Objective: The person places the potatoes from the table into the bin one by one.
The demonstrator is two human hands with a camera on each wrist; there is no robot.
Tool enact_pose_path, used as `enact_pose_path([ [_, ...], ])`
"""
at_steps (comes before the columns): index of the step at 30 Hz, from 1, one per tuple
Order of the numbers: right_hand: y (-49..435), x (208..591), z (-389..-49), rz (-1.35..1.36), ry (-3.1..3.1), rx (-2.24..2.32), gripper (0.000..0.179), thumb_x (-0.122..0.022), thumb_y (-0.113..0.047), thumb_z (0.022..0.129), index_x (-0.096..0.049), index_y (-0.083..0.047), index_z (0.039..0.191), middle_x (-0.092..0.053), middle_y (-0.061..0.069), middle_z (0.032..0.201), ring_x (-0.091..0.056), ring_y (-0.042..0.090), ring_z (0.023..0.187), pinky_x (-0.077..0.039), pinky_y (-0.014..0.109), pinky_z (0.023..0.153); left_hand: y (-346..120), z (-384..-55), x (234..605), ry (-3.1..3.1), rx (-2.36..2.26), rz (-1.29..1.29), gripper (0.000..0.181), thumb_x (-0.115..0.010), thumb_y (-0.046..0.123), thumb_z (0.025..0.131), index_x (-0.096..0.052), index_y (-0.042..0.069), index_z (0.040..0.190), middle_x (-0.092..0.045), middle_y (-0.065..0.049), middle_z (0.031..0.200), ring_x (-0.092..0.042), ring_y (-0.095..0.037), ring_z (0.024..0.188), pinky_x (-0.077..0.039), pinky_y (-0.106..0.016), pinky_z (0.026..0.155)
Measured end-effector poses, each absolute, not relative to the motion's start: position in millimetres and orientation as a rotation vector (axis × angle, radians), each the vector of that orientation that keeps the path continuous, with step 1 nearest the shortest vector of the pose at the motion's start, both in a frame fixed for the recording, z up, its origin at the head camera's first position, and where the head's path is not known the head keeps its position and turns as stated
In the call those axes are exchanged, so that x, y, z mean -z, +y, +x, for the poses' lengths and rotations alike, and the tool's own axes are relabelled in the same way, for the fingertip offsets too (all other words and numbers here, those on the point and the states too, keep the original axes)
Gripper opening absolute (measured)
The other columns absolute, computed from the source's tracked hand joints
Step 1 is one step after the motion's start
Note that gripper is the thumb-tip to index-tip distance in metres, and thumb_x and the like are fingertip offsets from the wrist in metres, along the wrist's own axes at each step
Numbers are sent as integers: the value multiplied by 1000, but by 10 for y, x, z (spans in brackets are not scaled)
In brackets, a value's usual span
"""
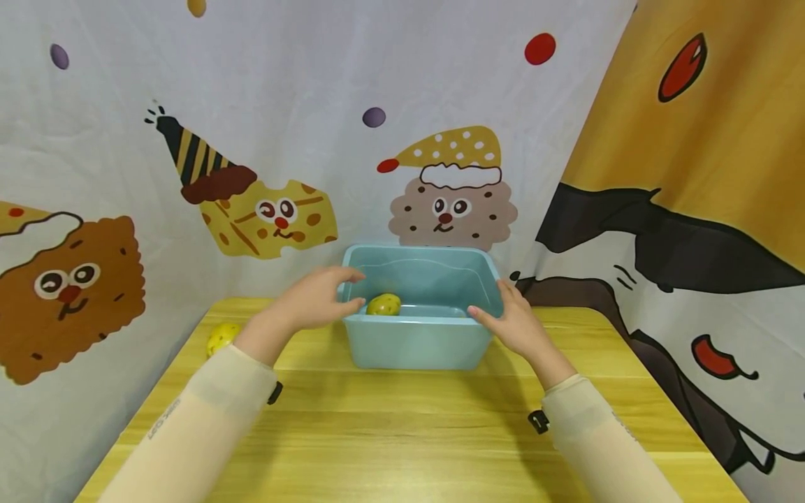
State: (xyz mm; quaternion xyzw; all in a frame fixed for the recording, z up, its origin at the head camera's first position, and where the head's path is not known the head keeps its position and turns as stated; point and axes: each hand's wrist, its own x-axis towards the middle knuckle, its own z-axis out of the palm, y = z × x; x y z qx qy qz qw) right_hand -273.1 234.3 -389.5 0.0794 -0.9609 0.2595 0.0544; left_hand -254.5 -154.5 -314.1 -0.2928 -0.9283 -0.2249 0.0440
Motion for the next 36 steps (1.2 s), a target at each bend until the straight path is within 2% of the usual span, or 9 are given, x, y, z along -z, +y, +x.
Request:
enact_pose_path([
  [15,2326,3902,-2725,247,-2904,-808,107,-53,-71,91,-10,-2,160,-10,24,165,-17,50,147,-23,73,108,-1568,-2414,3271,-2753,676,-849,52,-64,34,96,-58,4,138,-58,-13,140,-49,-35,133,-37,-52,111],
  [26,2330,3894,-2725,246,-2904,-810,110,-52,-75,89,-10,-2,160,-10,24,164,-18,50,146,-24,73,108,-1625,-2365,3395,-2721,719,-753,50,-64,34,96,-58,6,136,-60,-12,137,-54,-33,127,-43,-52,106],
  [36,2335,3893,-2730,243,-2910,-812,111,-51,-76,88,-9,-2,160,-11,24,164,-17,50,146,-24,72,108,-1682,-2341,3498,-2653,744,-710,47,-65,32,96,-60,6,135,-60,-12,136,-54,-33,127,-42,-52,106],
])
